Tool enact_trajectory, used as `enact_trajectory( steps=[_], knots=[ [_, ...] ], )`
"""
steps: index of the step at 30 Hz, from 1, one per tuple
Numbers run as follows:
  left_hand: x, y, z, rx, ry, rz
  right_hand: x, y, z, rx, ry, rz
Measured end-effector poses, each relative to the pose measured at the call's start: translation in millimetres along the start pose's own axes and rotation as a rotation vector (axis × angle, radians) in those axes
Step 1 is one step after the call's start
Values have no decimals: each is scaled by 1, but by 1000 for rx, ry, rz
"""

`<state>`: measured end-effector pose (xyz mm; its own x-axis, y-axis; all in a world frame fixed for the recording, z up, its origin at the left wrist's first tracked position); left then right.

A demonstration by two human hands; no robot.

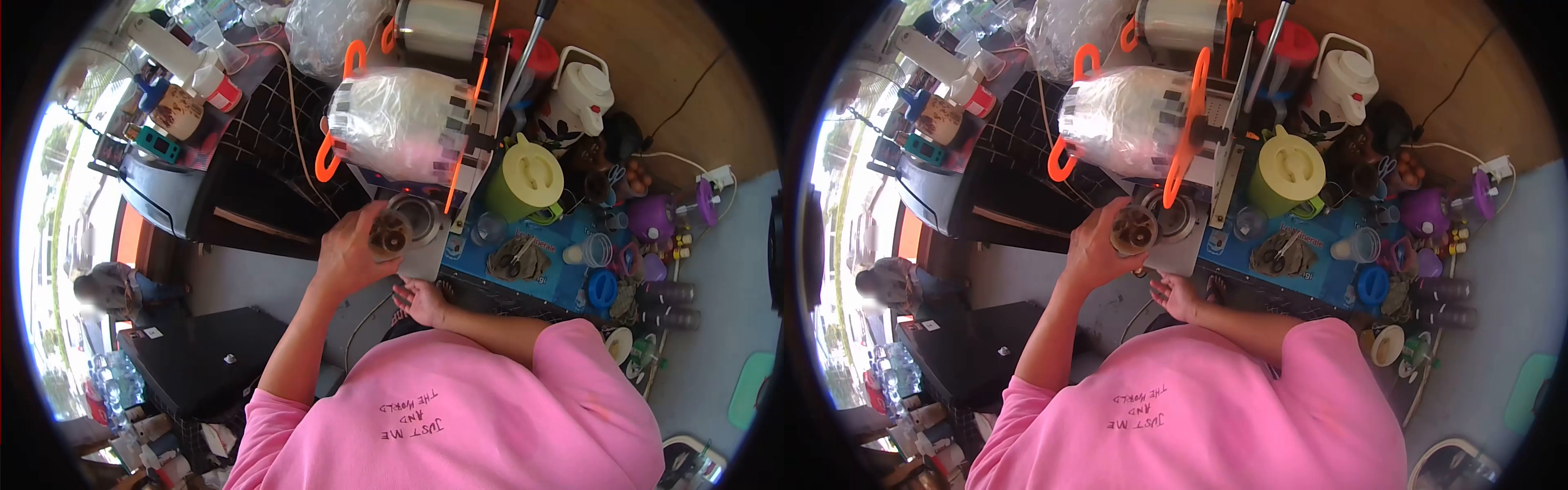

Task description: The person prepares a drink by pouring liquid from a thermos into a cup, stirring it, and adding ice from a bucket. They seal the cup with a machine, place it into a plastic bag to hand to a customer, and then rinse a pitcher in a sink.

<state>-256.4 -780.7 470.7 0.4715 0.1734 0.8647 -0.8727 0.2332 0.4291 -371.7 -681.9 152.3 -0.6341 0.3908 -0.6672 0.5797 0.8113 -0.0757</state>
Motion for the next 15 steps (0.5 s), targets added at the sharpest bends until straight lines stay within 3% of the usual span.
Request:
enact_trajectory(
  steps=[3, 11, 15],
  knots=[
    [-18, 1, 6, -26, 4, -4, 14, 13, -8, -128, 46, -32],
    [-92, -24, 1, 39, -2, 26, 17, 8, -1, -148, -27, -123],
    [-118, -29, -4, 11, 105, 80, 14, 7, -5, -239, -47, -179]
  ],
)
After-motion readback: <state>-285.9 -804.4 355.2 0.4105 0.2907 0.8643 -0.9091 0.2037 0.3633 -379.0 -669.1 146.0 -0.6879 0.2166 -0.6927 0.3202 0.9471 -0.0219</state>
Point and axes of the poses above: each hand's wrist, its own z-axis towards the middle knuckle, its own x-axis out of the back of the hand, y = z × x, the point moved 9 cm from there along z, towards the middle knuckle, and after that the axes turned 7 degrees about z, right-handed, at the moved point
